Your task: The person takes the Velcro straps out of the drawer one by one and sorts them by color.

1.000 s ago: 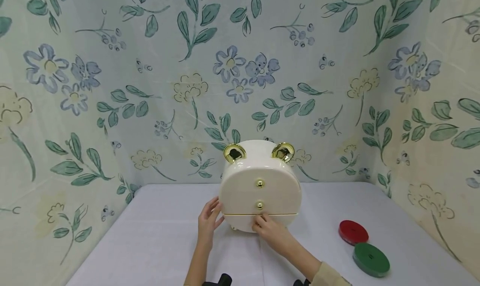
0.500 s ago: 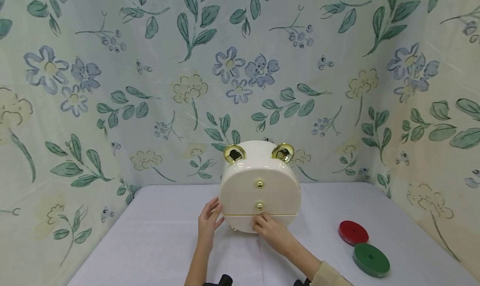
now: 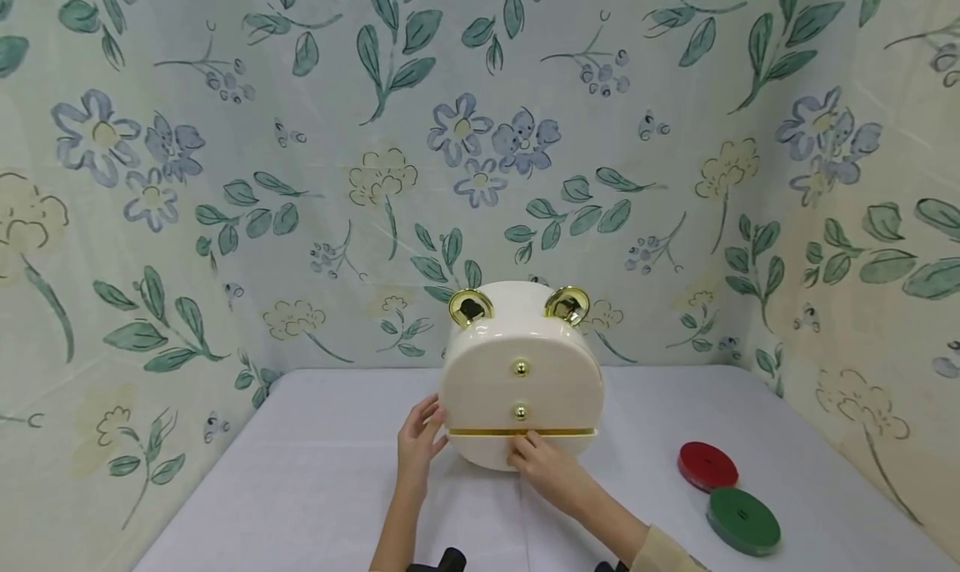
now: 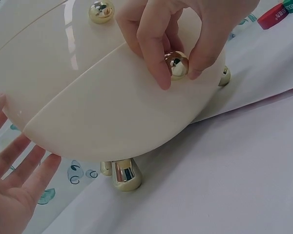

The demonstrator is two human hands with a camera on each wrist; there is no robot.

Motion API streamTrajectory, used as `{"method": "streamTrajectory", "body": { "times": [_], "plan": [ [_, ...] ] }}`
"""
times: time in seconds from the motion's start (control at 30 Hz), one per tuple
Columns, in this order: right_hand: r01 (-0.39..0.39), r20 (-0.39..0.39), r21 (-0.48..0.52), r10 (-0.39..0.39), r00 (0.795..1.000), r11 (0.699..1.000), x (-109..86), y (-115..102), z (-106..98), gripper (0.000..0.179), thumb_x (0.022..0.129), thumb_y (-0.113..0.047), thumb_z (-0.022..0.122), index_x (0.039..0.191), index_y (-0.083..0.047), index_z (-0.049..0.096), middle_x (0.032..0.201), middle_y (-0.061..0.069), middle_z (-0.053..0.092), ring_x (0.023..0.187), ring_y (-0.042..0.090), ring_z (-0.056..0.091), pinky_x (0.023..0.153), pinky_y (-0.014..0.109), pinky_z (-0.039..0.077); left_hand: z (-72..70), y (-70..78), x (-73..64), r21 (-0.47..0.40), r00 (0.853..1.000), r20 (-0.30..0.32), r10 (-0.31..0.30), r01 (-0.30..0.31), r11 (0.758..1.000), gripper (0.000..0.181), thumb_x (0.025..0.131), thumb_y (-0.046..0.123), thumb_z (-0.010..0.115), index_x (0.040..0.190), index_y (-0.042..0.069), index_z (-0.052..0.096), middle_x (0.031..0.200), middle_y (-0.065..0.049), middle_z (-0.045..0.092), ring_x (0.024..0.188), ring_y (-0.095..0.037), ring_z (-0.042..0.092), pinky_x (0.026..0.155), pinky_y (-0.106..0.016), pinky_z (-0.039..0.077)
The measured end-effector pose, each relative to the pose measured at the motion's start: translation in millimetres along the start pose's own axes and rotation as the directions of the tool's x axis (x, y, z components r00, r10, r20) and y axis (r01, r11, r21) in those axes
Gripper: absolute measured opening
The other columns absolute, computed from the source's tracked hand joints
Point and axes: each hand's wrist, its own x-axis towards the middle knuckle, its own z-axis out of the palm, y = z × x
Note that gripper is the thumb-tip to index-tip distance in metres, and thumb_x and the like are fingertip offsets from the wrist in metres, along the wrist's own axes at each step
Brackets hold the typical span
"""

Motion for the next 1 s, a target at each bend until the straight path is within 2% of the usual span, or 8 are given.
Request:
{"method": "streamTrajectory", "body": {
  "times": [0.23,0.37,0.5,0.6,0.87,0.97,1.0],
  "plan": [
    [0.021,-0.03,-0.009,-0.021,0.999,1.0,-1.9,-4,-11,0.014,0.073,-0.008,0.054,0.081,-0.015,0.062,0.087,-0.003,0.05,0.075,0.011,0.045,0.063,0.017,0.042,-0.1,0.3,1.1,0.003,1.0,0.005,0.004,-0.004,1.0,0.047,0.086,0.037,0.06,0.126,0.012,0.052,0.126,-0.011,0.052,0.11,-0.019,0.053,0.088,-0.04,0.051],
    [0.029,-0.032,-0.022,-0.03,0.999,0.999,-1.2,-8,-19,0.021,0.077,-0.007,0.042,0.079,-0.016,0.061,0.085,-0.003,0.05,0.073,0.01,0.044,0.061,0.016,0.041,-0.3,-0.2,0.7,0.008,1.0,0.007,0.006,-0.006,1.0,0.047,0.086,0.037,0.059,0.126,0.012,0.052,0.126,-0.011,0.052,0.11,-0.019,0.054,0.088,-0.04,0.051],
    [0.046,-0.038,-0.047,-0.048,0.998,0.998,-1.7,-11,-22,0.036,0.087,-0.003,0.028,0.078,-0.016,0.06,0.083,-0.003,0.049,0.071,0.01,0.043,0.06,0.016,0.04,-0.3,-0.2,-0.7,0.007,1.0,0.003,0.0,0.0,1.0,0.047,0.086,0.036,0.06,0.126,0.012,0.052,0.126,-0.011,0.052,0.108,-0.017,0.054,0.088,-0.04,0.05],
    [0.056,-0.049,-0.058,-0.059,0.997,0.997,-3.4,-14,-24,0.042,0.091,-0.002,0.022,0.077,-0.015,0.06,0.083,-0.003,0.048,0.07,0.01,0.042,0.059,0.017,0.039,-0.2,0.1,-1.5,0.001,1.0,0.003,-0.004,0.004,1.0,0.047,0.086,0.036,0.06,0.126,0.012,0.051,0.126,-0.011,0.052,0.107,-0.016,0.054,0.089,-0.041,0.05],
    [0.068,-0.053,-0.043,-0.07,0.996,0.997,-7.2,-20,-36,0.024,0.08,-0.007,0.037,0.077,-0.016,0.059,0.084,-0.004,0.049,0.072,0.009,0.044,0.06,0.017,0.041,-0.1,1.0,-1.0,-0.01,1.0,0.0,0.0,0.0,1.0,0.047,0.086,0.035,0.06,0.126,0.012,0.052,0.125,-0.011,0.053,0.104,-0.014,0.055,0.088,-0.041,0.05],
    [0.08,-0.047,-0.038,-0.082,0.996,0.996,-8.5,-23,-40,0.021,0.079,-0.008,0.04,0.078,-0.016,0.06,0.085,-0.004,0.049,0.073,0.009,0.044,0.061,0.017,0.041,-0.3,1.4,-1.0,-0.014,1.0,0.002,0.003,-0.003,1.0,0.046,0.087,0.035,0.06,0.126,0.012,0.052,0.125,-0.011,0.053,0.104,-0.014,0.055,0.088,-0.04,0.05],
    [0.083,-0.048,-0.035,-0.085,0.995,0.996,-9.1,-24,-41,0.024,0.083,-0.006,0.038,0.078,-0.016,0.06,0.085,-0.004,0.049,0.073,0.01,0.044,0.061,0.017,0.041,-0.4,1.4,-1.0,-0.015,1.0,0.002,0.003,-0.003,1.0,0.046,0.087,0.035,0.06,0.126,0.012,0.052,0.125,-0.011,0.053,0.104,-0.014,0.055,0.088,-0.04,0.05]
  ]
}}
